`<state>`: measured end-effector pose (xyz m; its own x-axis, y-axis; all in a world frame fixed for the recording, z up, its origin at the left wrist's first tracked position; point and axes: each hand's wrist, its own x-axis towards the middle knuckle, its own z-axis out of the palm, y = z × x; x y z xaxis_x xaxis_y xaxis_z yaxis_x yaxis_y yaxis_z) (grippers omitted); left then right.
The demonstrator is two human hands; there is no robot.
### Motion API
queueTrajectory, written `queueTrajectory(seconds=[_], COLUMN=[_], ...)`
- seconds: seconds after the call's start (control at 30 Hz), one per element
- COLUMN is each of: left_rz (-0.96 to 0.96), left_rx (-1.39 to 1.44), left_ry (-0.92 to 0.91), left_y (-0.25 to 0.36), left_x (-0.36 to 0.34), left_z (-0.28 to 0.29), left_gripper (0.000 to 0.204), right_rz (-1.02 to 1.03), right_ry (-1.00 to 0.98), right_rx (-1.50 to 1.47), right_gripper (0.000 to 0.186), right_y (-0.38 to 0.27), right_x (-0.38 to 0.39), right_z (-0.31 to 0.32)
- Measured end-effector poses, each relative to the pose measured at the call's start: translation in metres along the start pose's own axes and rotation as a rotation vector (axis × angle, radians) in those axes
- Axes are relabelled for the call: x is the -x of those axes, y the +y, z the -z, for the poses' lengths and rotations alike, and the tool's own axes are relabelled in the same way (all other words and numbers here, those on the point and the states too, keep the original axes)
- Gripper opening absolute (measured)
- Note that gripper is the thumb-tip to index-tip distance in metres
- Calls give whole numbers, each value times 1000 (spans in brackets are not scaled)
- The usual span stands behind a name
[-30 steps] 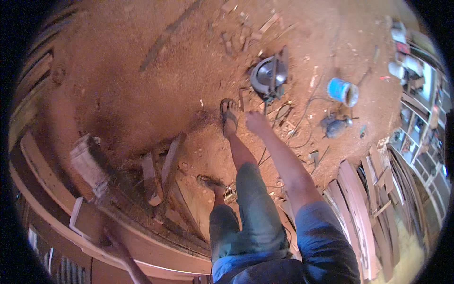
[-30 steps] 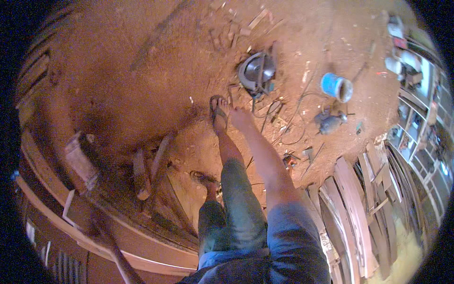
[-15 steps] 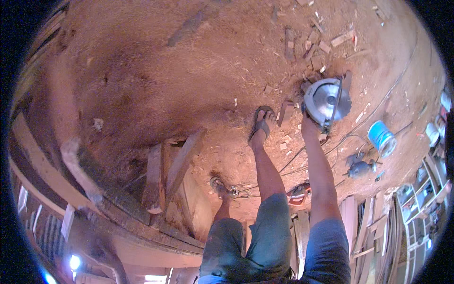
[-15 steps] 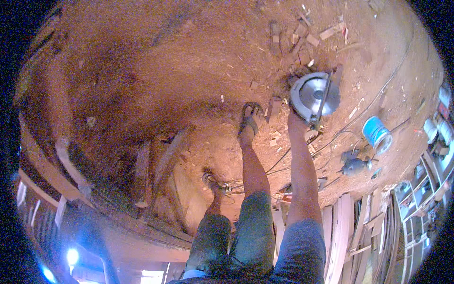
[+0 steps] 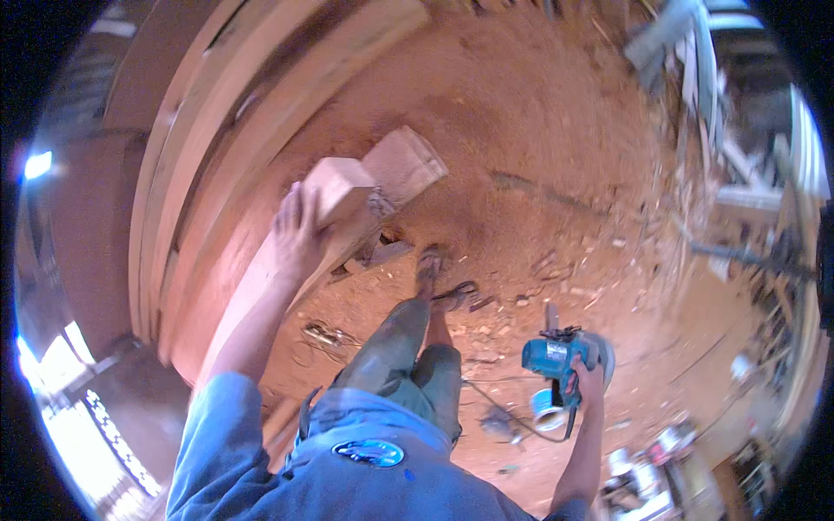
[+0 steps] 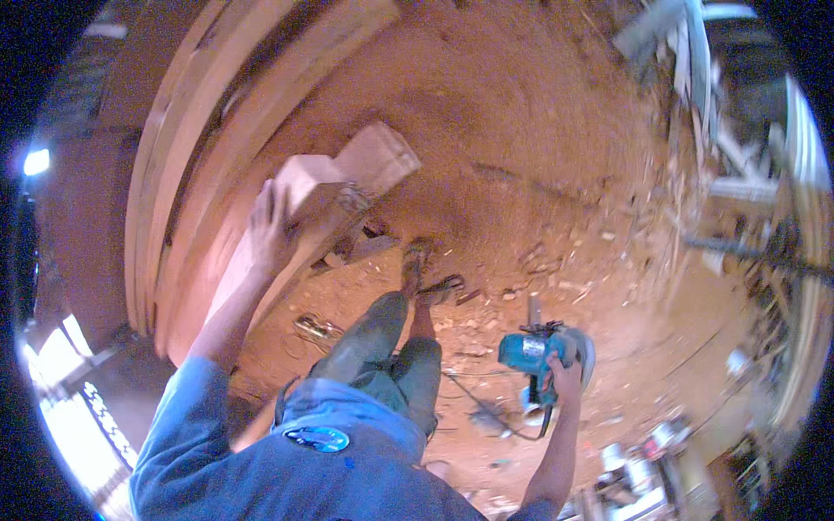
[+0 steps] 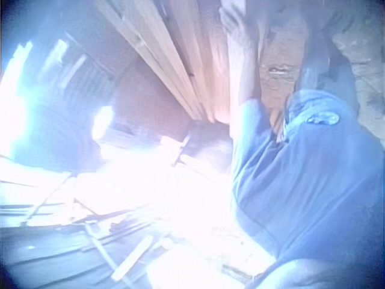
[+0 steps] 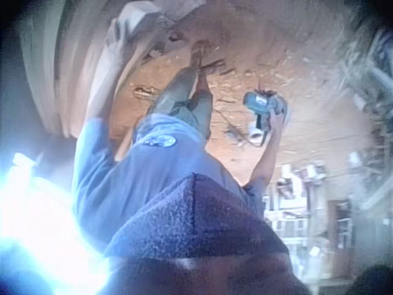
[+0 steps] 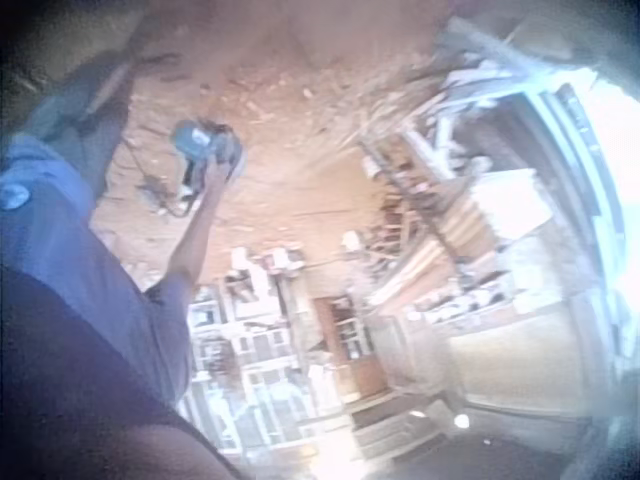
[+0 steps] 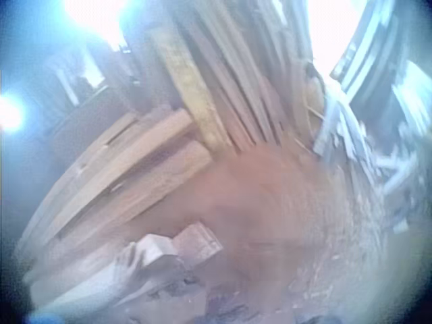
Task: The person uses an electric planer to smooth the surface of a long wooden plank. After setting the planer aside, they pick up a circular saw and cut the plank into smaller sections.
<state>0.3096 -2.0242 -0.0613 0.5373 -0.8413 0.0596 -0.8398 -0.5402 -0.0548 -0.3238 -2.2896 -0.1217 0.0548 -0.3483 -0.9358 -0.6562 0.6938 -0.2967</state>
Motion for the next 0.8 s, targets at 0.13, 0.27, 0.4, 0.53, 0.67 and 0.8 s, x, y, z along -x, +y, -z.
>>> queueTrajectory(seconds=[0.13, 0.27, 0.4, 0.53, 0.67, 0.8], left_rz=[24, 51, 105, 224, 550, 923], left_rx=[30, 64, 67, 87, 183, 411], left_ry=[36, 16, -21, -73, -64, -6], left_y=[-2, -9, -9, -1, 47, 131], left_x=[-7, 9, 12, 14, 20, 36], left_z=[14, 10, 20, 36, 57, 74], left_gripper=[87, 88, 90, 93, 88, 80], right_rz=[173, 488, 720, 890, 930, 1300], right_ry=[110, 88, 114, 106, -76, -223], right_rx=[-337, -254, 74, 443, 617, 1053], right_gripper=[39, 40, 45, 45, 42, 43], right_y=[-118, -219, -303, -382, -458, -531], right_x=[143, 239, 277, 281, 294, 277], right_z=[-12, -56, -71, -82, -113, -158])
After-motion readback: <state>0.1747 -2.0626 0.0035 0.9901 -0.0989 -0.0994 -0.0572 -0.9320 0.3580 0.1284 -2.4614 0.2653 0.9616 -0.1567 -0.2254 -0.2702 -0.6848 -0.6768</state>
